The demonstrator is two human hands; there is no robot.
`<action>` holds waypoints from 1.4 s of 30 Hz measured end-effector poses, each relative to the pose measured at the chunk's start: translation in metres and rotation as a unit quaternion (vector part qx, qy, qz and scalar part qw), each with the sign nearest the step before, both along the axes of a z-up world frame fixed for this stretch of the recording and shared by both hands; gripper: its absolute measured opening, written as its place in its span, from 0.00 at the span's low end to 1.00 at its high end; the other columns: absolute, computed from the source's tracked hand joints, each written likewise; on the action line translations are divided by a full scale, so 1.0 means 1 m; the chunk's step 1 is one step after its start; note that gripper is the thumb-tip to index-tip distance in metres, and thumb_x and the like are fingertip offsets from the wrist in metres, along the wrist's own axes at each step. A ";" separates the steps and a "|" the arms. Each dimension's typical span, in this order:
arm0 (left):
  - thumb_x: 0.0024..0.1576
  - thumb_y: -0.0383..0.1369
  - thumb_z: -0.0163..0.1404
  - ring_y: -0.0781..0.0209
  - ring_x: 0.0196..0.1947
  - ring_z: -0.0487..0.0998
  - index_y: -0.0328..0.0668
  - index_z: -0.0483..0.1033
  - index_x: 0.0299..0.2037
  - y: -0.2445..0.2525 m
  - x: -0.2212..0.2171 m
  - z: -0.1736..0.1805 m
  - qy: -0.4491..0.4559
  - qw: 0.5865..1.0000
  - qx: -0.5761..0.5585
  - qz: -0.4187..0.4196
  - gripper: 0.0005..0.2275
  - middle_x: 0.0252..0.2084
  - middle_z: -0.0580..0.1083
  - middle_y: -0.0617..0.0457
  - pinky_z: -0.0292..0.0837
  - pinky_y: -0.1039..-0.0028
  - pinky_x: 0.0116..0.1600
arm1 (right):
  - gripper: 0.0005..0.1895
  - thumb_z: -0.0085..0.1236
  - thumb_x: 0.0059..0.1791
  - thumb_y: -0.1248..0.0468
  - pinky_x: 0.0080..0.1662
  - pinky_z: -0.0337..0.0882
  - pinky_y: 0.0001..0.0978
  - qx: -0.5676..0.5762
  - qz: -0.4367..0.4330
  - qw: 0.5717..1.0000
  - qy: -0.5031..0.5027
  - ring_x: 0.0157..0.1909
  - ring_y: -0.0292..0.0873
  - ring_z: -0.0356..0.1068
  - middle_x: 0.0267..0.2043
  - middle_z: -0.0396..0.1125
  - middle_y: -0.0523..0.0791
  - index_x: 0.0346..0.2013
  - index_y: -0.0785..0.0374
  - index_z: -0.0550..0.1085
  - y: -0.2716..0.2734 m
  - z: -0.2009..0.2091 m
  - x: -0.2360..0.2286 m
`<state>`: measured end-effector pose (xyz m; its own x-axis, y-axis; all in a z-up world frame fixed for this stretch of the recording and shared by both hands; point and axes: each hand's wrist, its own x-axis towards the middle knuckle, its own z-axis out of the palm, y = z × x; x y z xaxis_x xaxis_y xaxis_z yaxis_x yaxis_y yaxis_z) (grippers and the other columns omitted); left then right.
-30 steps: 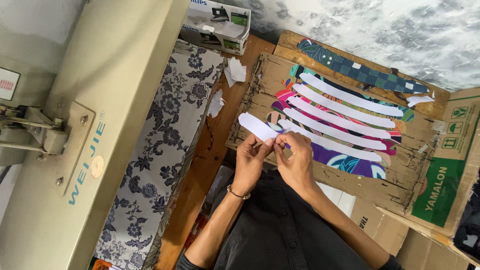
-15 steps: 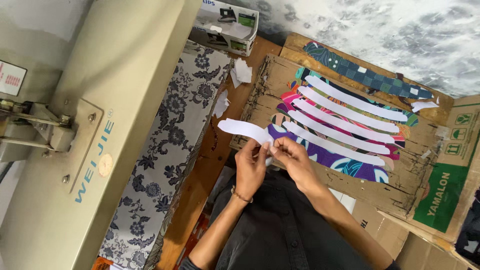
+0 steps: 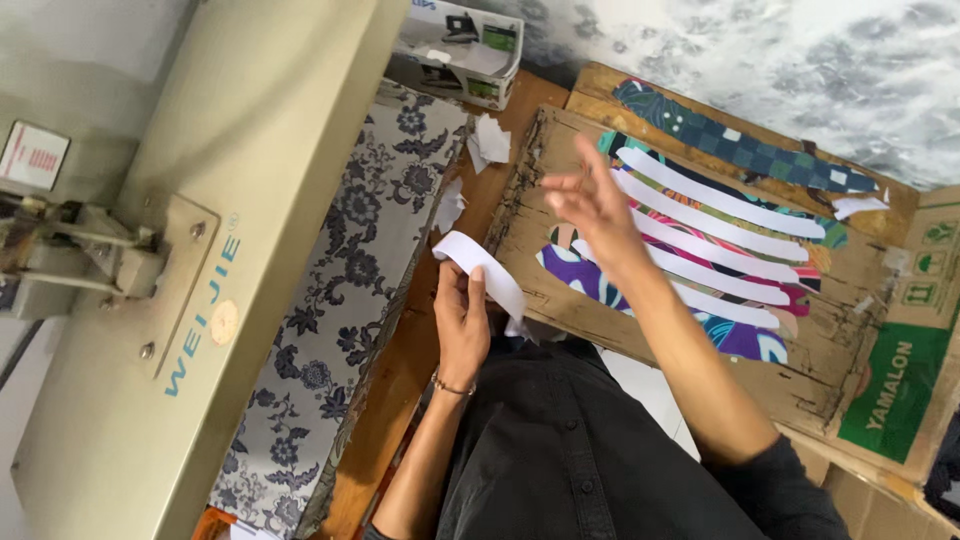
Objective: The person places white paper templates onto colorful fabric strips laid out on a wooden board. They align each template with the fabric, then pick up and fold a white strip before placing it back down.
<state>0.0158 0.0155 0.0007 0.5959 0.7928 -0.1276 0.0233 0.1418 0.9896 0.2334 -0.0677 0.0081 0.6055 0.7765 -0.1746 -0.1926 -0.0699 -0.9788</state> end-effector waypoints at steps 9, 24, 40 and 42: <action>0.70 0.34 0.47 0.74 0.32 0.65 0.37 0.67 0.42 0.017 0.001 -0.022 -0.119 0.976 -0.141 0.114 0.09 0.33 0.68 0.59 0.64 0.77 0.39 | 0.22 0.62 0.53 0.55 0.41 0.74 0.30 -0.195 0.311 0.927 -0.080 0.36 0.38 0.73 0.36 0.74 0.47 0.54 0.68 0.73 -0.040 0.016 -0.085; 0.62 0.31 0.54 0.75 0.35 0.75 0.32 0.78 0.41 -0.055 0.013 -0.017 -0.024 0.950 -0.195 -0.243 0.08 0.35 0.77 0.59 0.73 0.81 0.42 | 0.31 0.52 0.54 0.65 0.37 0.74 0.30 -0.095 0.068 0.992 0.038 0.35 0.37 0.72 0.37 0.73 0.48 0.72 0.63 0.60 -0.040 0.039 -0.060; 0.63 0.28 0.55 0.73 0.33 0.77 0.35 0.74 0.35 -0.057 0.023 -0.010 -0.097 0.975 -0.153 -0.129 0.06 0.32 0.77 0.58 0.76 0.78 0.39 | 0.38 0.62 0.47 0.74 0.33 0.70 0.31 -0.155 -0.037 0.913 -0.375 0.27 0.38 0.66 0.27 0.65 0.44 0.71 0.65 0.60 -0.080 0.060 -0.104; 0.63 0.27 0.56 0.73 0.33 0.77 0.34 0.73 0.34 -0.057 0.026 -0.007 -0.087 0.980 -0.128 -0.126 0.07 0.32 0.77 0.57 0.74 0.79 0.39 | 0.39 0.62 0.45 0.73 0.32 0.70 0.30 -0.151 -0.050 0.913 -0.376 0.25 0.37 0.66 0.26 0.64 0.43 0.71 0.65 0.59 -0.078 0.060 -0.101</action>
<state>0.0417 -0.0419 -0.0065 0.7989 0.5731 -0.1824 -0.0770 0.3983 0.9140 0.1325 -0.1456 0.0680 0.7068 0.6965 0.1235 0.5064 -0.3763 -0.7758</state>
